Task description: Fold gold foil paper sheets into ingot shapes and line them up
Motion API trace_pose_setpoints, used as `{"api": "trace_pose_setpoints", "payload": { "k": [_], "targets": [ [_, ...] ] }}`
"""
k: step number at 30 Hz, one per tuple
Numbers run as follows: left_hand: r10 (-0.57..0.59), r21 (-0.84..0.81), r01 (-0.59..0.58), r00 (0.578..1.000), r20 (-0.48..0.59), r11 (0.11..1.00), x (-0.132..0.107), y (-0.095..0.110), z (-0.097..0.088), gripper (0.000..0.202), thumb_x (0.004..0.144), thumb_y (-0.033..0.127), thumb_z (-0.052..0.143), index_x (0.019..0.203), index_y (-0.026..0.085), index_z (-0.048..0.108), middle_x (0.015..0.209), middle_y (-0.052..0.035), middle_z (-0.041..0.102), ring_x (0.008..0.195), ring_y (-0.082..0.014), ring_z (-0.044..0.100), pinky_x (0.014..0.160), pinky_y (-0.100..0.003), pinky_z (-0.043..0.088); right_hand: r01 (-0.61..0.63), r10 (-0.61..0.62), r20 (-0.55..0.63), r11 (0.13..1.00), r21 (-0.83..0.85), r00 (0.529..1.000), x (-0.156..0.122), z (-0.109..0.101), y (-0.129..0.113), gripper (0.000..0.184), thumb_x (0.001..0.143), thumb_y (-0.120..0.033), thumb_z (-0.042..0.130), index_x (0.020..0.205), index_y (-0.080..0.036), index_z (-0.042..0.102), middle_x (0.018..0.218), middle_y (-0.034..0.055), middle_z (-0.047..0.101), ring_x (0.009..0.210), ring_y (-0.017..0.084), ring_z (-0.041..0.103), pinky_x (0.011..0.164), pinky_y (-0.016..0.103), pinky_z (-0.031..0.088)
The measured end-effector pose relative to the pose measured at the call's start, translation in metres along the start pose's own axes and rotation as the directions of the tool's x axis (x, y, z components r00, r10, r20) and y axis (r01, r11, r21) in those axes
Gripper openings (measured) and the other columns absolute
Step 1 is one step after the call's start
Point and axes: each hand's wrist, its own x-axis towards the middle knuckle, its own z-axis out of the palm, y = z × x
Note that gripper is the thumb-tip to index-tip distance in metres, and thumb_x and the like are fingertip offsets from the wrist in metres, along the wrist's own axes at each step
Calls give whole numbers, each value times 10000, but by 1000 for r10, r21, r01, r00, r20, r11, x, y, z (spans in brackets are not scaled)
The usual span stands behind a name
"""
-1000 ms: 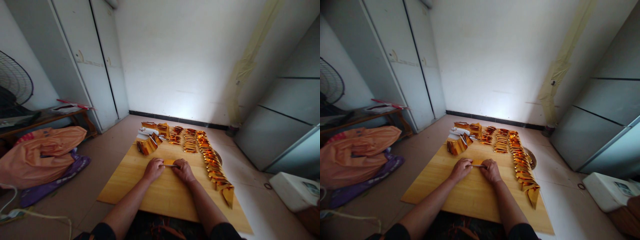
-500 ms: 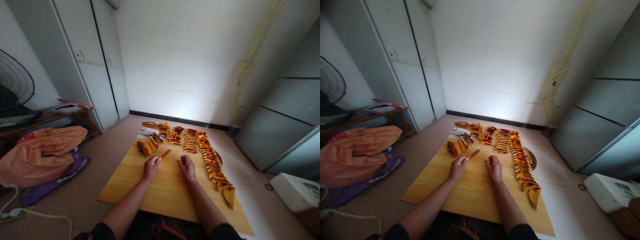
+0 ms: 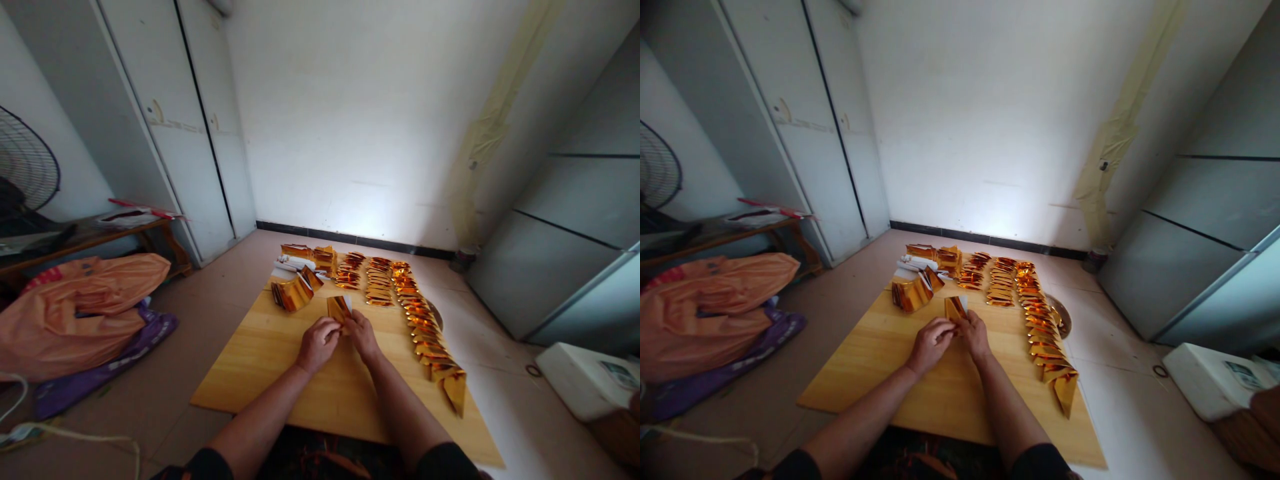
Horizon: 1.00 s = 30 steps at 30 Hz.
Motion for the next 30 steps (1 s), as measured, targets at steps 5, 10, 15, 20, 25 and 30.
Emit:
{"api": "trace_pose_setpoints", "payload": {
  "k": [5,10,15,20,25,30],
  "targets": [
    [123,268,-100,990,-70,958,8,-11,-24,420,743,-14,431,1019,206,660,1027,-65,617,1000,-193,540,896,-349,473,-203,205,283,978,-37,937,7,-24,-6,60,610,-216,442,666,-203,459,492,-45,532,457,107,480,476,209,367],
    [272,391,-294,956,110,872,11,-11,-33,327,823,78,477,972,258,706,1181,-70,588,1059,-231,503,880,-405,449,-216,279,360,954,-206,890,16,-32,-11,126,579,-135,426,672,-195,486,448,-69,490,414,90,437,453,195,328],
    [320,387,-368,929,185,845,4,-16,-29,265,822,112,520,935,249,716,1262,-64,564,1133,-244,462,922,-421,427,-46,214,318,885,-462,923,19,-35,-6,164,615,-110,456,717,-182,562,571,-43,554,545,107,505,543,205,378],
    [268,380,-336,938,221,862,1,-18,-26,181,816,140,552,805,223,712,1218,-56,594,1118,-243,469,917,-420,425,376,-304,224,706,-600,926,12,-41,2,344,632,-111,545,953,-188,642,1048,78,640,994,215,551,862,323,426],
    [168,361,-253,953,250,898,5,-17,-26,161,794,129,565,774,212,702,1162,-57,617,1055,-226,507,889,-396,438,475,-272,400,642,-602,875,-6,-44,3,317,664,-139,574,964,-208,651,1071,62,650,995,212,551,870,330,406],
    [28,244,-117,940,340,963,6,-27,-23,221,817,106,501,866,206,692,924,-43,699,897,-171,602,839,-309,472,414,-161,398,572,-708,903,-15,-42,4,286,749,-167,549,1010,-224,650,1055,48,658,996,196,536,861,308,360]
  ]
}}
